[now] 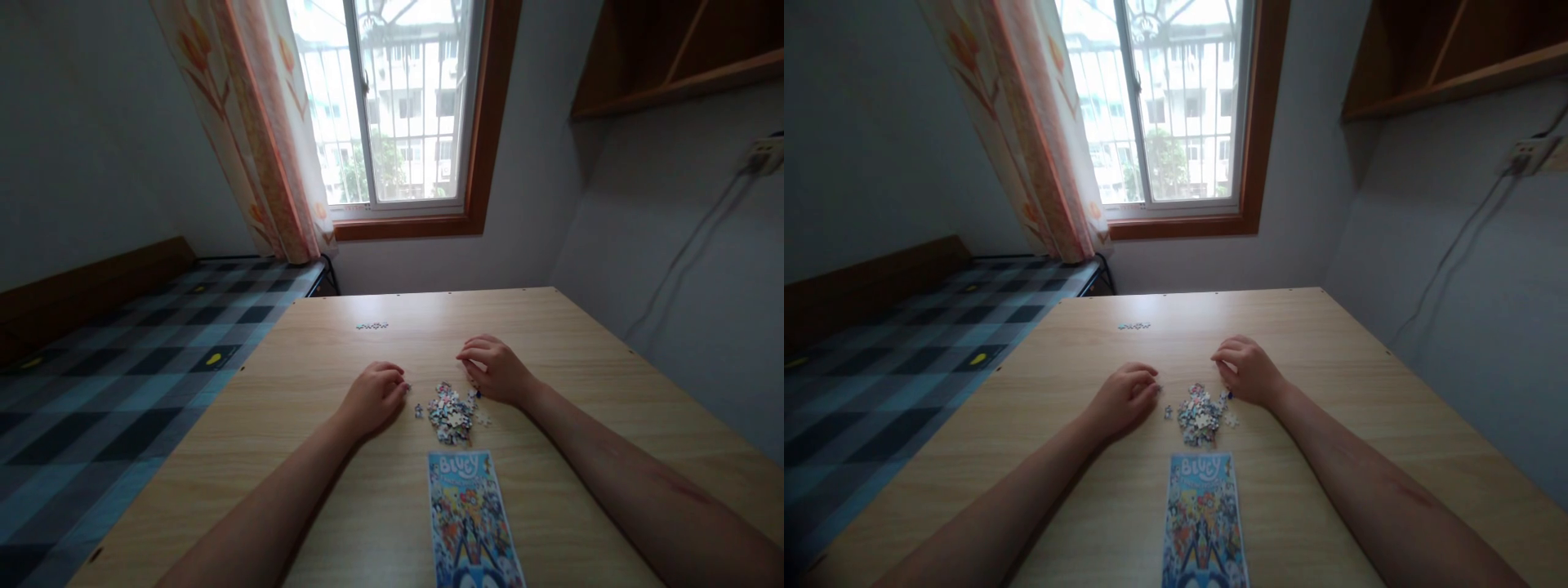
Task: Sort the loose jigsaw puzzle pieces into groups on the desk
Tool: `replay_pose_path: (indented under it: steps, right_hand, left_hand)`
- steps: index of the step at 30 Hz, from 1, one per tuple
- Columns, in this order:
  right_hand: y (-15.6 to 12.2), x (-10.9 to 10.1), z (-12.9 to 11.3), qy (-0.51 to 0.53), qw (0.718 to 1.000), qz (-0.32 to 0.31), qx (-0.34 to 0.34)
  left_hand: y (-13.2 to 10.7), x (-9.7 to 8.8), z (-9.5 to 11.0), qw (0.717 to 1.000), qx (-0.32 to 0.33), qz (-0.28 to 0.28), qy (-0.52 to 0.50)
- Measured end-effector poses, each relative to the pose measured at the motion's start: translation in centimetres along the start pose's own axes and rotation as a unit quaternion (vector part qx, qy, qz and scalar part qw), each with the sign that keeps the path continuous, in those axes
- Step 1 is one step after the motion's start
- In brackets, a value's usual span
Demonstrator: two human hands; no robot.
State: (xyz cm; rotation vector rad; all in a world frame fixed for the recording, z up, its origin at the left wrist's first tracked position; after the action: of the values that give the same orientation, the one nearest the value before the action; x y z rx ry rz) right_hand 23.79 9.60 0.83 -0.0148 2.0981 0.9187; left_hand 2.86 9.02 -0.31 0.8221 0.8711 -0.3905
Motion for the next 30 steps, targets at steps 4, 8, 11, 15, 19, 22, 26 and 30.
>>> replay_pose_path:
  steps: [4,8,11,15,19,22,26,30]
  right_hand:
    - [0.1,0.3,-1.5,-0.009,0.999,-0.023,-0.028]
    - [-0.1,1.1,-4.5,-0.006,0.995,-0.061,-0.074]
    - [-0.5,1.9,-6.8,0.003,0.992,-0.092,-0.091]
    - [-1.0,2.9,-9.0,-0.003,0.987,-0.129,-0.091]
    - [-1.4,3.5,-9.8,-0.007,0.985,-0.149,-0.085]
    - [-1.7,4.0,-9.6,-0.016,0.984,-0.164,-0.073]
    - [-2.1,4.7,-9.1,-0.041,0.978,-0.196,-0.053]
    - [-2.1,5.2,-8.5,-0.046,0.974,-0.22,-0.028]
  left_hand:
    - [-0.1,0.0,-0.8,1.0,-0.018,0.002,0.02]
    - [-0.2,0.2,-0.8,0.999,-0.014,0.0,0.035]
    - [-0.2,0.2,-0.6,0.999,-0.01,-0.003,0.042]
    - [-0.2,0.1,-0.7,0.999,-0.014,-0.003,0.053]
    - [-0.3,0.2,-0.8,0.998,-0.011,-0.004,0.06]
    - [-0.3,0.2,-0.9,0.998,-0.011,-0.003,0.061]
    - [-0.5,0.0,-1.3,0.998,-0.027,0.013,0.064]
    - [-0.6,0.0,-1.4,0.997,-0.025,0.021,0.068]
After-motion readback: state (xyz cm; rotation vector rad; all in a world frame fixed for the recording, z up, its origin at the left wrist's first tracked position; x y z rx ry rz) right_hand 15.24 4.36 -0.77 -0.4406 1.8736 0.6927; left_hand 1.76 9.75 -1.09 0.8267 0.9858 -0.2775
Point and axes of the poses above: each hand's wrist, its own y-axis towards the middle knuckle, its own x-axis out of the palm, z = x × y, the point moved 9 cm from there along y, towards the middle knuckle, and after that the axes turned 12 degrees about x, right-handed, at the moved point
